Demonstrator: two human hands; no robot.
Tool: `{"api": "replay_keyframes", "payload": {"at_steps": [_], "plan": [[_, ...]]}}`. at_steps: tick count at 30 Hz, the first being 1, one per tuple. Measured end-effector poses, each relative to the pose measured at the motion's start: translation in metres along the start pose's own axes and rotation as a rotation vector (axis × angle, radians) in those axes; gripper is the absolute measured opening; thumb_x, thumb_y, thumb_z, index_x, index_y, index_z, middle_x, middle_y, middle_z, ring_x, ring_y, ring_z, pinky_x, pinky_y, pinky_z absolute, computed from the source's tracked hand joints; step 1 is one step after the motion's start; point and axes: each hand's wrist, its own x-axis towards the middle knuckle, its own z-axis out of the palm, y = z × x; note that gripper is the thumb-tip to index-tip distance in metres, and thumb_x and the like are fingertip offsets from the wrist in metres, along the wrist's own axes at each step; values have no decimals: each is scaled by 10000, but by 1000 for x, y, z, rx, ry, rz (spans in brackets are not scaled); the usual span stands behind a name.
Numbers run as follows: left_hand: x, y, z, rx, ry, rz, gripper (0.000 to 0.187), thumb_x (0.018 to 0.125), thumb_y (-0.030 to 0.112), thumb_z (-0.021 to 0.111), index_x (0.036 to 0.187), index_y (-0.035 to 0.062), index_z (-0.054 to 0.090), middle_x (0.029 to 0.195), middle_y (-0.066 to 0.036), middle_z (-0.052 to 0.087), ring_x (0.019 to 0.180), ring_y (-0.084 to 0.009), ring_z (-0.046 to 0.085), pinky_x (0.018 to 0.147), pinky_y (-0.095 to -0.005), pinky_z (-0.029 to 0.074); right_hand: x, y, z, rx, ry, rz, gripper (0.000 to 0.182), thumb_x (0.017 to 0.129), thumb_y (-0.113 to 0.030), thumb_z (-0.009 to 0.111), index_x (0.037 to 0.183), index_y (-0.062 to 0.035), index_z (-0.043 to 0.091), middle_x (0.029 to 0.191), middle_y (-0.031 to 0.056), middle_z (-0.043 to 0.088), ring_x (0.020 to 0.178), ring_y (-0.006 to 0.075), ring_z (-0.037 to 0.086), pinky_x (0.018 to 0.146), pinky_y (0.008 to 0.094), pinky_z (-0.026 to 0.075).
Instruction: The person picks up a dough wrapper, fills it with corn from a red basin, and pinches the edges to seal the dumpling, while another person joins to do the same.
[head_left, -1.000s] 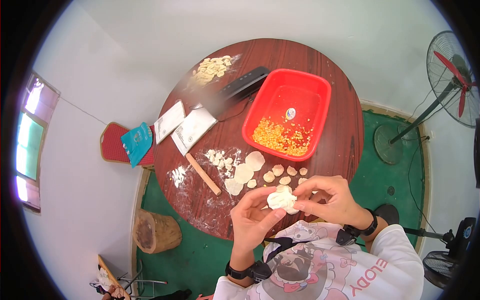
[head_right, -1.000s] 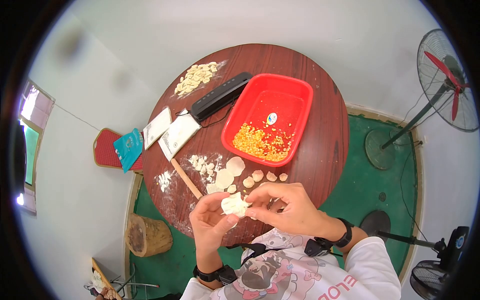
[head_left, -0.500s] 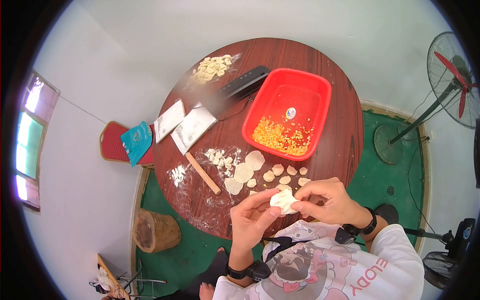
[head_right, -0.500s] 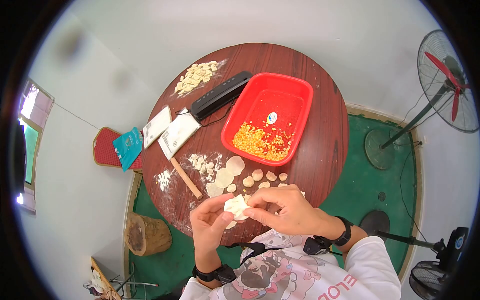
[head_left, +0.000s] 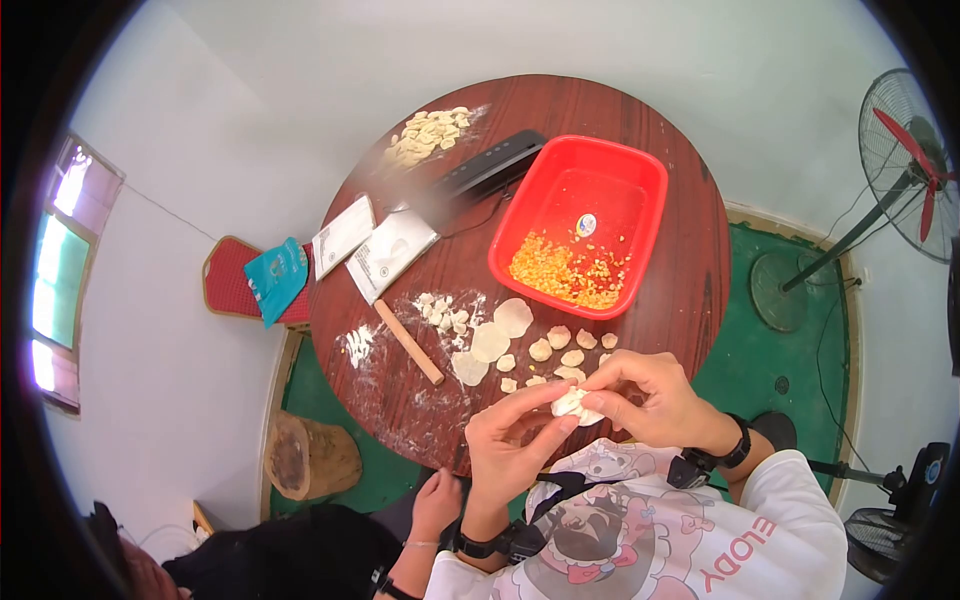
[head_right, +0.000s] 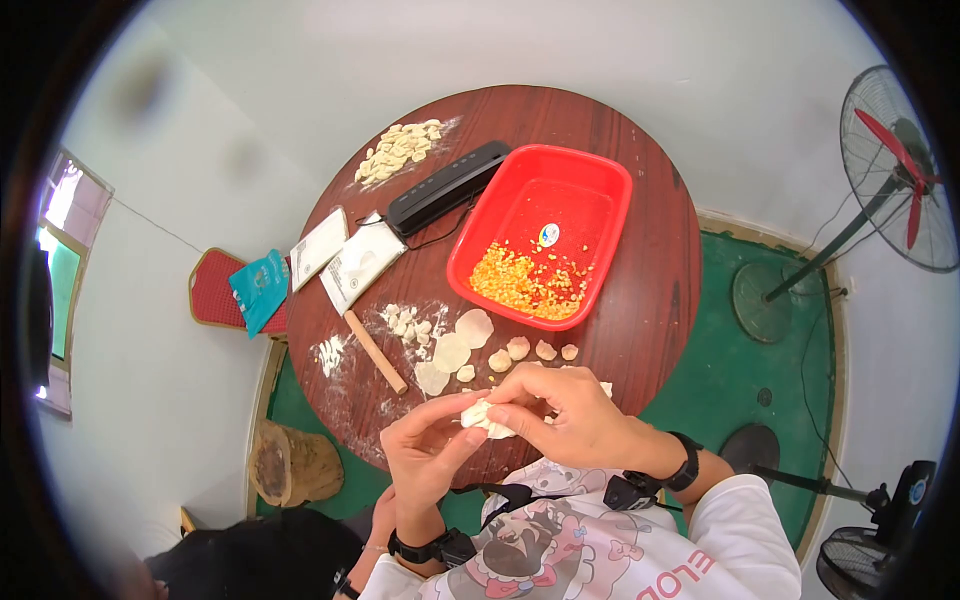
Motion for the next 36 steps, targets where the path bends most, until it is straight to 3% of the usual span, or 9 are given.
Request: {"api": "replay_keyframes", "payload": {"at_steps": [7, 14, 16, 17, 19, 23, 25, 29, 36], "plan": [[-1, -3, -4, -374, -59, -309, 286, 800, -22, 546, 1075, -89, 504, 1006, -169, 573, 879, -183, 579, 757, -287, 506, -2, 3, 1, -74, 18, -204, 143, 773, -59, 607, 899, 5, 587, 765, 82, 615, 602, 111, 574, 518, 219, 451], [-6, 8, -4, -363, 29, -303, 292, 797, -17, 556, 1075, -91, 503, 977, -159, 579, 865, -169, 579, 738, -269, 508, 1, -5, -2, -99, 19, -159, 247, 745, -77, 647, 981, -30, 593, 776, 59, 587, 601, 99, 531, 502, 205, 440], [-6, 8, 2, -239, 68, -221, 311, 799, 79, 585, 1066, -66, 516, 778, -164, 614, 486, -33, 461, 366, -143, 269, 2, -3, 1, -102, 7, -200, 235, 741, -68, 648, 967, -28, 597, 763, 63, 584, 599, 105, 529, 499, 210, 436], [-7, 8, 1, -239, 72, -221, 311, 799, 79, 585, 1066, -66, 516, 778, -164, 614, 486, -33, 461, 366, -143, 269, 2, -2, 3, -105, 0, -241, 223, 738, -59, 648, 953, -25, 602, 750, 66, 581, 597, 111, 526, 496, 214, 431], [-10, 9, -4, -230, 18, -280, 300, 781, -50, 558, 1072, -94, 503, 969, -154, 580, 860, -167, 581, 743, -260, 503, 3, 1, 4, -126, -3, -268, 202, 734, -47, 645, 930, -19, 606, 741, 69, 582, 594, 122, 529, 495, 219, 428], [-13, 2, 0, -178, 52, -182, 338, 816, 107, 569, 1067, -106, 492, 909, -177, 593, 724, -161, 600, 582, -250, 526, 3, -3, 8, -119, 9, -277, 137, 726, -13, 635, 859, -2, 610, 710, 81, 576, 597, 156, 540, 499, 244, 424], [-16, 1, -4, -312, 16, -261, 362, 829, 133, 552, 1069, -127, 475, 952, -190, 578, 840, -227, 601, 728, -335, 530, 1, -2, 10, -143, 18, -334, 135, 721, -8, 636, 853, 1, 608, 711, 85, 578, 610, 162, 545, 506, 249, 429], [-20, 6, -9, -513, -16, -428, 372, 835, 143, 544, 1075, -131, 467, 943, -198, 578, 821, -230, 606, 702, -327, 537, -3, -2, 13, -208, 32, -456, 140, 701, -9, 649, 834, 5, 606, 718, 97, 580, 628, 173, 556, 525, 262, 442], [-38, 11, -4, -394, 1, -95, 344, 749, -14, 608, 1065, -94, 498, 1025, -188, 546, 923, -229, 570, 776, -318, 506, -13, -11, 19, -235, 218, -515, 257, 683, -28, 676, 923, 7, 591, 817, 103, 585, 626, 156, 568, 533, 240, 450]]}}
